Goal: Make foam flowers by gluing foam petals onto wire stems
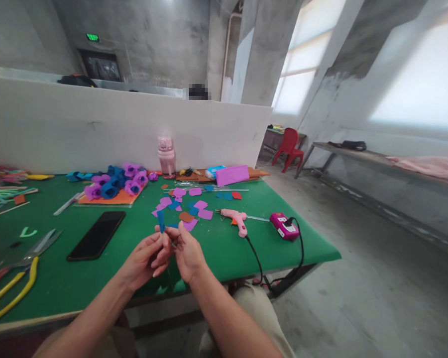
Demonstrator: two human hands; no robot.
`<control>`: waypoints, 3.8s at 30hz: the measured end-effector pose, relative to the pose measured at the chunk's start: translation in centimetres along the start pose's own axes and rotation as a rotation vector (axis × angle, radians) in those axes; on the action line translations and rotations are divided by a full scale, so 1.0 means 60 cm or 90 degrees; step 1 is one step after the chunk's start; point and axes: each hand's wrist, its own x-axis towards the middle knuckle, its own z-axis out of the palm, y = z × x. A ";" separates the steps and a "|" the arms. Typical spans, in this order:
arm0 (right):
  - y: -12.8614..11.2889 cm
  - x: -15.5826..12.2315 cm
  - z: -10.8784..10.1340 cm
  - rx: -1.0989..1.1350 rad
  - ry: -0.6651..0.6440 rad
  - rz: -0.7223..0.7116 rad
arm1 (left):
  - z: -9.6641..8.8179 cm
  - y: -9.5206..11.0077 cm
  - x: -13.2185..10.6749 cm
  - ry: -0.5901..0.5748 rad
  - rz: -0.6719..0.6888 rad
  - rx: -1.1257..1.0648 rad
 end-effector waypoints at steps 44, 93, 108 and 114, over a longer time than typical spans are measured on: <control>0.018 -0.030 0.008 -0.496 0.141 -0.349 | 0.000 -0.004 0.009 0.188 0.045 0.147; -0.018 -0.017 -0.006 -0.450 0.128 -0.292 | 0.001 0.009 0.007 0.183 0.012 0.125; -0.001 -0.069 0.064 -0.602 0.021 -0.386 | -0.011 0.026 0.005 0.419 0.156 0.174; -0.033 -0.046 0.028 -0.605 0.167 -0.332 | -0.028 0.047 0.004 0.327 0.097 0.017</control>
